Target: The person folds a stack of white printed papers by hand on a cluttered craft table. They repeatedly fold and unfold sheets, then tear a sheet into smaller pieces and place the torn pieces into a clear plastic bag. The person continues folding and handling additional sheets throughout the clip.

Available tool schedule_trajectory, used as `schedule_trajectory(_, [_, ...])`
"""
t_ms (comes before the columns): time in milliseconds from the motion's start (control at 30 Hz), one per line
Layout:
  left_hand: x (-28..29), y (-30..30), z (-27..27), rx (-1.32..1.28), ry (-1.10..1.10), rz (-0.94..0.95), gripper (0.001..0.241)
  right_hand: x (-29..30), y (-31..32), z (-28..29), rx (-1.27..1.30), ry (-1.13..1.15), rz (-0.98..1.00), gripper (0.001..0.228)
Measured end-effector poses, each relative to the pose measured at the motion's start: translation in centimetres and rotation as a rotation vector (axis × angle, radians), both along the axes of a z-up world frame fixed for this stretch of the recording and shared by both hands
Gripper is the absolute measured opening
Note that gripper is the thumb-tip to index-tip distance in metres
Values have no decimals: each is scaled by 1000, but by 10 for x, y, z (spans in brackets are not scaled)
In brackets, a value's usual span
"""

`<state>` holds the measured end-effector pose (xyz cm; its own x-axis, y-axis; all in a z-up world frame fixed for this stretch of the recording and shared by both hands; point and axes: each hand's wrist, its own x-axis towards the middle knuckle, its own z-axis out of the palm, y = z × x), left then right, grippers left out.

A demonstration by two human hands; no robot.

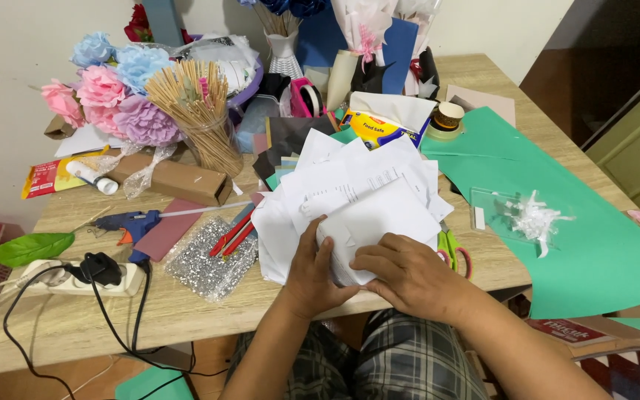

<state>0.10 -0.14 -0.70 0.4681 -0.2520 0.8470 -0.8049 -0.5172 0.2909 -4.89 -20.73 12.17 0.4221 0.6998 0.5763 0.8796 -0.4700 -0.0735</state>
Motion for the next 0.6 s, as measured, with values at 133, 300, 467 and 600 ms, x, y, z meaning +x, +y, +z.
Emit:
schedule_trajectory(133, [0, -1, -1, -6, -8, -5, 126, 0, -1, -2, -34, 17, -9, 27])
schedule_trajectory(300, [-2, -2, 5, -16, -35, -2, 126, -11, 0, 28, -64, 206, -29, 40])
schedule_trajectory(467, [1, -3, 0, -22, -54, -12, 127, -6, -11, 39, -26, 354, -36, 34])
schedule_trajectory(600, [1, -4, -1, -52, -59, 3, 127, 3, -11, 28, -118, 157, -47, 18])
